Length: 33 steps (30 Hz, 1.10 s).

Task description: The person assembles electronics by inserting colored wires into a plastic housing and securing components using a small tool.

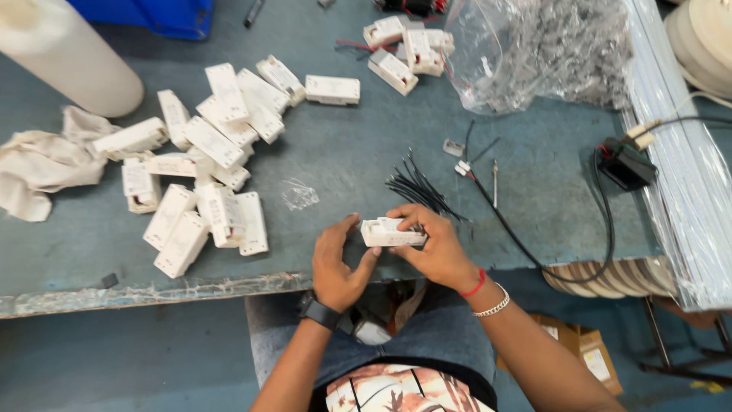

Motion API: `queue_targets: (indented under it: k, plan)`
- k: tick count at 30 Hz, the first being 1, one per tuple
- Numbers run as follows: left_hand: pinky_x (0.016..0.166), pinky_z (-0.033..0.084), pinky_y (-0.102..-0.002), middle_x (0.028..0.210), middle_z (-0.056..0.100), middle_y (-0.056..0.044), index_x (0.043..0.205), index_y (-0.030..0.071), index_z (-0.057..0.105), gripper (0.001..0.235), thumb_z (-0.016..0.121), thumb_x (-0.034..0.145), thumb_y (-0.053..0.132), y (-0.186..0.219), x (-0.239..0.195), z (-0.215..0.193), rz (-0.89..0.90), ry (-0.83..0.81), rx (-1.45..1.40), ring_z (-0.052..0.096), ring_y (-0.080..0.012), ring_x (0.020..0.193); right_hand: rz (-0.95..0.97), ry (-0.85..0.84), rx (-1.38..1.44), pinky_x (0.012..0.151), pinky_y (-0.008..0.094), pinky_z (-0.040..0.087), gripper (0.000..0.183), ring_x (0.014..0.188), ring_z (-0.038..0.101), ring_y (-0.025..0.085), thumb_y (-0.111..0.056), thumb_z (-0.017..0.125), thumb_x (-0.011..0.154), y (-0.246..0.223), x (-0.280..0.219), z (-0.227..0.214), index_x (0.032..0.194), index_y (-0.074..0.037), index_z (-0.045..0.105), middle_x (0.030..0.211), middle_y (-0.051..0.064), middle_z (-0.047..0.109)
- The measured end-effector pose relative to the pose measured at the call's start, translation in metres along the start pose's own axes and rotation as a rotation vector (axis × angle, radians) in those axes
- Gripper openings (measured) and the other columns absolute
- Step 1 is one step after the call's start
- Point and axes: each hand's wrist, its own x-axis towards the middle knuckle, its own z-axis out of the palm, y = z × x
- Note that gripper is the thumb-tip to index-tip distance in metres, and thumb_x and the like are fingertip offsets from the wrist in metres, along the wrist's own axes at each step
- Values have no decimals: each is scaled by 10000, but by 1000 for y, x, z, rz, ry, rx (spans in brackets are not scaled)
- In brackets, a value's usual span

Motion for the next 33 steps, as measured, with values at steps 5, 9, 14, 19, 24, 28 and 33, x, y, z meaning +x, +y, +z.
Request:
queue_targets:
  k: [5,9,14,19,24,28,33]
  plan:
    - [969,442,-427,1134,728,-106,1186,76,694,491,837,724,162,0,4,-5,90,-219,73,637,-315,1092,-46,-17,-114,951,360,549,347,1163,670,288,-39,869,752,8,-22,1,982,-32,609,1289,141,656]
    - [1003,428,-417,1209,732,-67,1164,96,706,460,789,712,93,-4,1,0,70,-222,118,623,-302,1168,-33,-41,-196,978,389,531,393,1176,649,306,-61,853,748,5,-26,5,1089,-36,661,1279,133,663]
    - [977,428,-415,1131,738,-56,1073,102,716,408,826,681,122,-4,2,1,54,-244,147,612,-304,1155,-97,-3,-270,1033,422,501,476,1192,644,309,-34,822,755,6,-27,-3,1211,-56,688,1235,127,716]
    - [957,421,-411,1101,744,-50,1057,110,738,396,848,680,162,0,5,0,39,-278,170,609,-286,1132,39,176,-249,919,383,555,364,1054,702,249,-99,820,820,19,-20,-36,1167,-68,714,1154,107,734]
    - [964,412,-410,1140,752,-23,1103,120,744,407,840,711,173,1,5,2,66,-293,183,610,-262,1127,152,211,-523,772,372,541,351,853,668,265,-189,860,799,44,23,-60,1084,-33,727,993,114,721]
    - [984,411,-407,1201,745,-16,1136,117,740,410,814,734,155,0,5,0,74,-295,184,608,-262,1142,81,176,-682,756,406,526,177,855,670,301,-162,843,791,56,41,-47,898,-45,762,872,111,700]
    - [990,409,-410,1211,734,-31,1144,98,732,430,803,725,168,0,6,-1,75,-287,183,602,-277,1154,94,260,-548,659,338,529,94,738,673,233,-127,818,834,57,38,-50,861,-54,765,849,90,706]
